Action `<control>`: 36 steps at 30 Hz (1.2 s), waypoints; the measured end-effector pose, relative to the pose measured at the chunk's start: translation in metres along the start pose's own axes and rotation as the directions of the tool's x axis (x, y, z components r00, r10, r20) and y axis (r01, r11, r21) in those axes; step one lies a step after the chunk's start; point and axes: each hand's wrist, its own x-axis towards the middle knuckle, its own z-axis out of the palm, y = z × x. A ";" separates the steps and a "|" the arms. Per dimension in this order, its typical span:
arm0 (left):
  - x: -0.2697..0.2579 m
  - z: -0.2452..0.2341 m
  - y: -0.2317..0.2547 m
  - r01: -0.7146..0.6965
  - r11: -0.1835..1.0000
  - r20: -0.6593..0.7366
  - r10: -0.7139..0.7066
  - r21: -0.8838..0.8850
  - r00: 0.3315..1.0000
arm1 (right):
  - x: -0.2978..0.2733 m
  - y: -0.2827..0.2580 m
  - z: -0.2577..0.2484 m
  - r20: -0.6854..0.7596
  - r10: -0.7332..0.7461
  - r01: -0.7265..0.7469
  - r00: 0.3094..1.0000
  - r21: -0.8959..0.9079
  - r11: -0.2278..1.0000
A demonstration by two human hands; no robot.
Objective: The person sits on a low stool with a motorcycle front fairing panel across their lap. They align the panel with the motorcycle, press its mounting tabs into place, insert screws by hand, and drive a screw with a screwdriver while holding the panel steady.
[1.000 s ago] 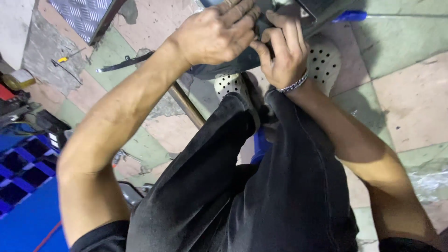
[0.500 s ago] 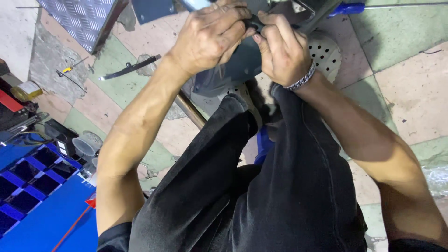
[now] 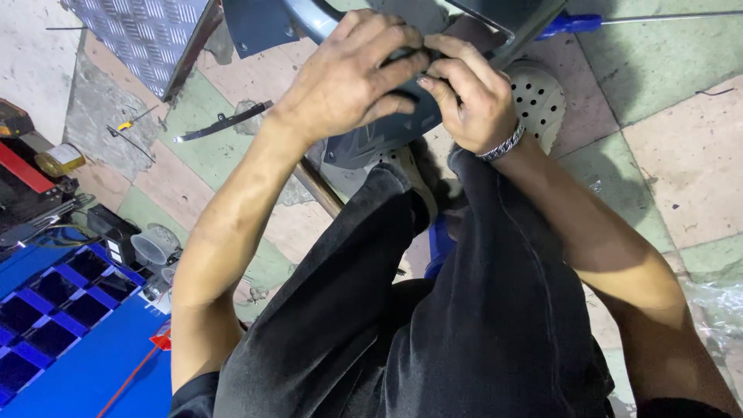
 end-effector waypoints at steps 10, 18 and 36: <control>-0.007 0.018 0.017 0.005 0.946 -0.161 0.050 0.324 0.986 | 0.011 -0.010 -0.006 -0.017 -0.140 0.132 0.990 -0.233 0.963; -0.004 0.012 0.014 -0.047 0.917 -0.112 0.099 0.395 0.989 | 0.014 -0.012 -0.011 0.049 -0.120 0.127 0.992 -0.165 0.978; -0.002 0.046 0.013 0.072 0.978 -0.359 0.004 0.198 0.933 | 0.013 -0.008 0.011 -0.138 -0.183 0.177 0.973 -0.055 0.983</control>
